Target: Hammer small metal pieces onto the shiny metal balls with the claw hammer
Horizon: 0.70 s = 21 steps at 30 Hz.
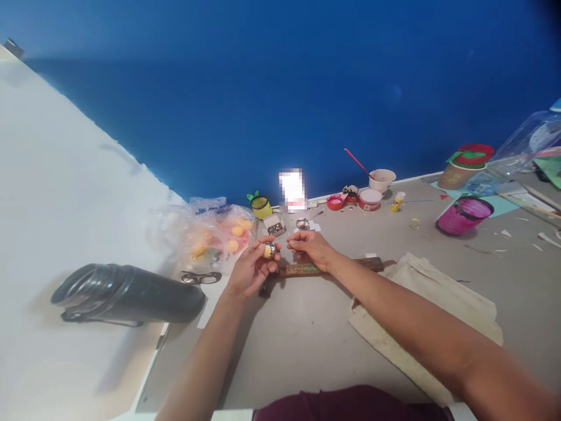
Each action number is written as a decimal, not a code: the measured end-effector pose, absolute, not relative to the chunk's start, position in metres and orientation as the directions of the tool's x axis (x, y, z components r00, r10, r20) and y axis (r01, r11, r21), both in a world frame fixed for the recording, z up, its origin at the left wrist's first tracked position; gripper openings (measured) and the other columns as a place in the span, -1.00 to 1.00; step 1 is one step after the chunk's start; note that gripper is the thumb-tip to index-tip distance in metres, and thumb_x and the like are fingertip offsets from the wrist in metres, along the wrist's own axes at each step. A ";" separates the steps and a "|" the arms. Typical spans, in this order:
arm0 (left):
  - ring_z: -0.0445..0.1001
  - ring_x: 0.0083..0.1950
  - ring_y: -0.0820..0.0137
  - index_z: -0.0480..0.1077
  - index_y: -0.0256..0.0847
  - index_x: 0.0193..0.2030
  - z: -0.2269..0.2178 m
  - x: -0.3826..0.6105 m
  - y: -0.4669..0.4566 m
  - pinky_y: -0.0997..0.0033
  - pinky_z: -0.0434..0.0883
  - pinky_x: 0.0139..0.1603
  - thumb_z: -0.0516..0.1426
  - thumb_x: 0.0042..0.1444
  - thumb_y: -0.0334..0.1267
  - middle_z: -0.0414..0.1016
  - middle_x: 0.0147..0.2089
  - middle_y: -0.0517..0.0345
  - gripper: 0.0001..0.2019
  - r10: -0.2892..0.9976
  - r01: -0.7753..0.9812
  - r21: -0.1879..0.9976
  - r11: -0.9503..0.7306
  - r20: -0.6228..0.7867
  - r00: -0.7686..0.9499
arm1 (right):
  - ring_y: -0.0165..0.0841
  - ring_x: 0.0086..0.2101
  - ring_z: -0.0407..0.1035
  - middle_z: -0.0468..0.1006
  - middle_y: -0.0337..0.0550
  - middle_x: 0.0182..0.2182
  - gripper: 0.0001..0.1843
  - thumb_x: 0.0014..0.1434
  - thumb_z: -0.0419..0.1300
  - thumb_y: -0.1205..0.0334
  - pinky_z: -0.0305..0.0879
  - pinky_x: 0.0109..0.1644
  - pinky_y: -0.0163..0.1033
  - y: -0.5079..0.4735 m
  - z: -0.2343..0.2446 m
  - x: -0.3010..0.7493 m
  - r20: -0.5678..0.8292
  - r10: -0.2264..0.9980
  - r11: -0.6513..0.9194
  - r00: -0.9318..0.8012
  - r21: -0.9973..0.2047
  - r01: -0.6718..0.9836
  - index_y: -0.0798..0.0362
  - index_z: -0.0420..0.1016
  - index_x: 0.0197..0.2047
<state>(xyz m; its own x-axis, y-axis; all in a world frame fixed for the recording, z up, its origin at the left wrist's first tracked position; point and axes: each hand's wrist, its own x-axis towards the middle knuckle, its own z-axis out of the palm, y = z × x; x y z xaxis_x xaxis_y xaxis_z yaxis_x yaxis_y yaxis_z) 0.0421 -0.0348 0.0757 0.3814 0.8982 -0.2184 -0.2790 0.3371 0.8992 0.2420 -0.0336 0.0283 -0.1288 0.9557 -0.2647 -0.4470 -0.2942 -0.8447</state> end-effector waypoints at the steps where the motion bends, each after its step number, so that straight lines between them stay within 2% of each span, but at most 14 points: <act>1: 0.48 -0.34 0.40 0.49 -0.25 0.00 0.073 0.043 -0.038 0.47 0.38 -0.47 0.32 0.11 -0.16 0.58 -0.19 -0.03 -0.65 0.901 -0.296 0.894 0.338 -0.216 0.376 | -0.47 -0.47 0.43 0.64 -0.19 -0.43 -0.70 -0.14 0.55 0.22 0.36 -0.50 -0.45 -0.034 0.028 0.242 -0.254 0.958 -0.287 -0.134 -0.852 -0.439 0.08 0.64 -0.31; 3: 0.43 -0.39 0.44 0.48 -0.24 -0.02 0.068 0.044 -0.041 0.49 0.33 -0.51 0.33 0.10 -0.13 0.57 -0.22 0.01 -0.64 0.903 -0.322 0.881 0.348 -0.222 0.369 | -0.47 -0.46 0.43 0.65 -0.18 -0.43 -0.68 -0.15 0.56 0.19 0.35 -0.49 -0.45 -0.036 0.029 0.241 -0.228 0.963 -0.268 -0.144 -0.870 -0.415 0.09 0.64 -0.31; 6: 0.45 -0.36 0.42 0.48 -0.24 -0.02 0.065 0.045 -0.045 0.44 0.38 -0.45 0.33 0.10 -0.10 0.55 -0.20 0.01 -0.63 0.901 -0.337 0.869 0.363 -0.235 0.364 | -0.47 -0.46 0.42 0.65 -0.19 -0.43 -0.65 -0.15 0.56 0.16 0.34 -0.49 -0.45 -0.037 0.029 0.241 -0.203 0.968 -0.246 -0.150 -0.891 -0.383 0.10 0.64 -0.30; 9: 0.49 -0.27 0.41 0.46 -0.22 0.07 0.066 0.045 -0.048 0.43 0.42 -0.34 0.37 0.02 -0.19 0.55 -0.13 0.02 -0.54 0.910 -0.308 0.894 0.325 -0.206 0.361 | -0.48 -0.47 0.40 0.64 -0.20 -0.43 -0.65 -0.15 0.57 0.15 0.33 -0.50 -0.44 -0.037 0.028 0.241 -0.218 0.964 -0.260 -0.150 -0.888 -0.379 0.09 0.64 -0.29; 11: 0.48 -0.29 0.45 0.42 -0.19 0.15 0.064 0.045 -0.050 0.44 0.41 -0.32 0.41 -0.03 -0.24 0.57 -0.08 0.04 -0.43 0.926 -0.244 0.935 0.259 -0.168 0.339 | -0.48 -0.48 0.40 0.63 -0.20 -0.43 -0.65 -0.14 0.57 0.17 0.32 -0.51 -0.45 -0.035 0.028 0.242 -0.241 0.958 -0.283 -0.154 -0.878 -0.387 0.10 0.63 -0.29; 13: 0.45 -0.36 0.49 0.40 -0.17 0.19 0.062 0.046 -0.051 0.45 0.39 -0.34 0.41 -0.02 -0.22 0.58 -0.11 0.07 -0.40 0.945 -0.141 0.974 0.175 -0.126 0.301 | -0.49 -0.49 0.39 0.63 -0.20 -0.43 -0.65 -0.14 0.57 0.19 0.32 -0.52 -0.45 -0.034 0.027 0.243 -0.257 0.953 -0.301 -0.160 -0.865 -0.401 0.10 0.62 -0.28; 17: 0.35 -0.47 0.53 0.49 -0.20 0.08 0.057 0.047 -0.049 0.46 0.36 -0.37 0.41 -0.06 -0.19 0.50 -0.34 0.26 -0.47 0.977 0.084 0.996 0.038 -0.055 0.204 | -0.50 -0.51 0.37 0.62 -0.21 -0.45 -0.63 -0.17 0.59 0.19 0.31 -0.55 -0.46 -0.033 0.025 0.243 -0.270 0.948 -0.318 -0.171 -0.844 -0.432 0.10 0.62 -0.30; 21: 0.40 -0.39 0.48 0.52 -0.22 0.02 0.057 0.047 -0.050 0.47 0.37 -0.33 0.42 -0.15 -0.21 0.50 -0.34 0.25 -0.48 0.994 0.134 0.991 0.001 -0.016 0.106 | -0.51 -0.52 0.36 0.62 -0.20 -0.45 -0.59 -0.20 0.62 0.16 0.30 -0.56 -0.46 -0.032 0.022 0.244 -0.253 0.945 -0.320 -0.205 -0.842 -0.434 0.10 0.62 -0.31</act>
